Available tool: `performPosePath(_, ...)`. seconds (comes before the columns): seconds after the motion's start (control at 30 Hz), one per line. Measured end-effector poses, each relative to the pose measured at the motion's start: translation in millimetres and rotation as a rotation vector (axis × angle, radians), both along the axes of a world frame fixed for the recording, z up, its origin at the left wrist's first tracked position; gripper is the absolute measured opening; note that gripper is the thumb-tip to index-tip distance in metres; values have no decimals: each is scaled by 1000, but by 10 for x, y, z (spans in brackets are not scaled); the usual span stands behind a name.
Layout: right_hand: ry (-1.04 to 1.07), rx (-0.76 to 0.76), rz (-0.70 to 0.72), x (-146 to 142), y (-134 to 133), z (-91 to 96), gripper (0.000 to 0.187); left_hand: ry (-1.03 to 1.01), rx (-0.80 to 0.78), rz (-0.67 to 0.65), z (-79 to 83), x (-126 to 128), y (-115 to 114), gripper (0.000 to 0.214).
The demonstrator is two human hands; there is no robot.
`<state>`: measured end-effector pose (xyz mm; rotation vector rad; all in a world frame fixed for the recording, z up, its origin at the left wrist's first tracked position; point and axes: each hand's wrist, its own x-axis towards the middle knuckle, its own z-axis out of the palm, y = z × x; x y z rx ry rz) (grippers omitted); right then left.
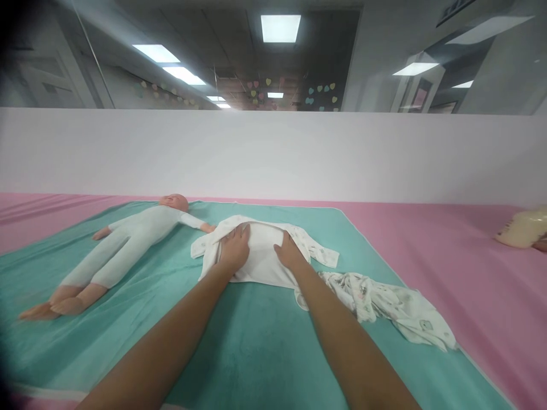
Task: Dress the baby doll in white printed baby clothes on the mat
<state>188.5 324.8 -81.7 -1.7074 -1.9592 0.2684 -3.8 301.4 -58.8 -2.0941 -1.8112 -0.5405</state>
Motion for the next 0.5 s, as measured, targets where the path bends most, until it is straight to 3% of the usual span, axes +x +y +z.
performPosePath(0.5, -86, -247, 123, 68, 88, 16, 75, -47, -252, -77, -111, -64, 93, 39)
